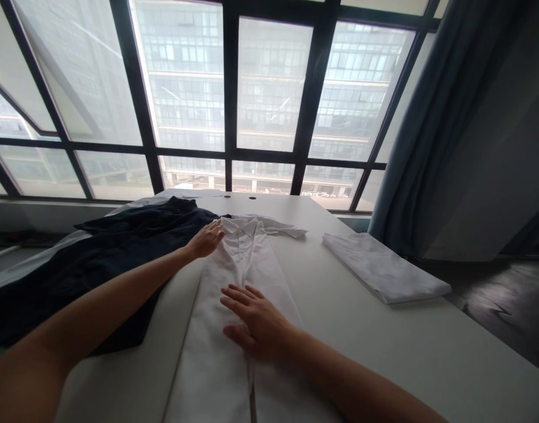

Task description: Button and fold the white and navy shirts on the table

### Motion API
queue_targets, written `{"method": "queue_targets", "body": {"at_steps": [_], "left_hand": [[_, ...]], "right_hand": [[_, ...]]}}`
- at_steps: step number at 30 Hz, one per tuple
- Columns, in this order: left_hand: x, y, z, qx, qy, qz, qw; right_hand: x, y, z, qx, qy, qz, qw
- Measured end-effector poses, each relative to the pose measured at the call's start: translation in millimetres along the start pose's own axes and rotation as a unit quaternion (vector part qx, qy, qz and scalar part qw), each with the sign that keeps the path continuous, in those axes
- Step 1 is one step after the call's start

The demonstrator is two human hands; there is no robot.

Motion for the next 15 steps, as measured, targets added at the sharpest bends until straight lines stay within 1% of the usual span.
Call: {"method": "queue_targets", "body": {"at_steps": [2,4,6,8,11,15], "left_hand": [[10,-16.1,-8,0.05,0.017,0.004,0.999],[11,-36.4,-8,0.117,0.029,0.014,0.993],[6,-54.9,-2,0.177,0.032,0.025,0.983],[4,-68.1,9,0.213,0.043,0.031,0.976],[9,-78.1,25,0.226,0.062,0.028,0.972],[22,-82.0,40,0.211,0.061,0.019,0.975]], "right_hand": [[4,-7,2,0.025,0.014,0.005,1.0],[4,-11,2,0.046,0.014,0.003,0.999],[4,-14,1,0.061,0.009,0.002,0.998],[4,-14,1,0.068,0.004,0.002,0.998],[5,-13,0,0.073,-0.002,0.002,0.997],[6,-13,-1,0.087,-0.002,-0.004,0.996]]}}
Point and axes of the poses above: each hand's wrist, its own z-axis towards the middle knuckle, its own y-axis out of the back of the hand, x = y × z, the point moved 8 cm from there along z, towards the middle knuckle, and after that the axes turned 4 degrees about y, right-handed, at the moved point
